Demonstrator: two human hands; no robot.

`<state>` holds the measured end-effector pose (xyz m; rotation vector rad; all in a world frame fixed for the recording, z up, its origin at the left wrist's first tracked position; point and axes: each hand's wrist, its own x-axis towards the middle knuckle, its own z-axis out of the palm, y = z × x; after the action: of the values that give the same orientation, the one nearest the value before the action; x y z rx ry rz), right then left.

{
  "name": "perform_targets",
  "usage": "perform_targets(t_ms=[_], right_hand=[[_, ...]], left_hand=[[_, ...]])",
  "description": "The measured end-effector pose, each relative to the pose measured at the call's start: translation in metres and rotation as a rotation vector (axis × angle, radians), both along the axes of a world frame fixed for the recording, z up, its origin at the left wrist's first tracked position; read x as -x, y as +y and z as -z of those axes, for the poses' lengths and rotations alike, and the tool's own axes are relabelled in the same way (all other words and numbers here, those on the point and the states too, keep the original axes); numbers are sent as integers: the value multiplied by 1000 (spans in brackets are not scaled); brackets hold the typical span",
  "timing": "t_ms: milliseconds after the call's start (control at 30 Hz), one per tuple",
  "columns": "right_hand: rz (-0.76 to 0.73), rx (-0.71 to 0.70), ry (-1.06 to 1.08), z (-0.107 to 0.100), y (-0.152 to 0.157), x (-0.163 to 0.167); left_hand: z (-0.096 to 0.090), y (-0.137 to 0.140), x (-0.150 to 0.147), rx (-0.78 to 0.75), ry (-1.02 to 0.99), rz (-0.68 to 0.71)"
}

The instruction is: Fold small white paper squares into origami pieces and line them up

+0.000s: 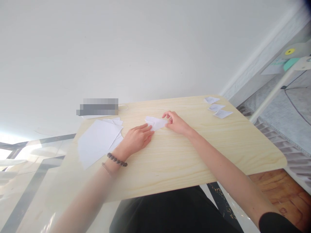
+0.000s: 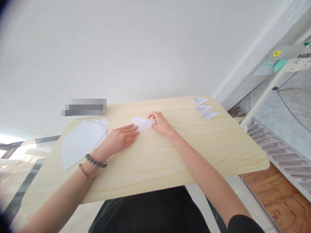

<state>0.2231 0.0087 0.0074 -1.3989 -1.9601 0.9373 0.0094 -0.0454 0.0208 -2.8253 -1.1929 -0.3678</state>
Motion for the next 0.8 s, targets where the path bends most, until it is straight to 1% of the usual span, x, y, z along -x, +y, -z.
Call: perform_targets(t_ms=[67, 133, 267, 367, 600, 667, 800], right_hand=[[10, -8, 3, 2, 0, 0], [41, -48, -23, 5, -2, 4], [82, -180, -155, 11, -8, 14], [84, -204, -214, 13, -9, 16], [17, -140, -78, 11, -2, 4], [-3, -165, -64, 11, -1, 1], [0, -265, -67, 12, -6, 2]], left_hand=[[1, 0, 1, 0, -5, 5], [4, 1, 1, -1, -16, 16], [10, 2, 2, -6, -47, 17], [12, 2, 0, 2, -69, 4], [10, 2, -2, 16, -120, 10], [9, 2, -2, 21, -128, 7], [8, 2, 0, 69, -164, -19]])
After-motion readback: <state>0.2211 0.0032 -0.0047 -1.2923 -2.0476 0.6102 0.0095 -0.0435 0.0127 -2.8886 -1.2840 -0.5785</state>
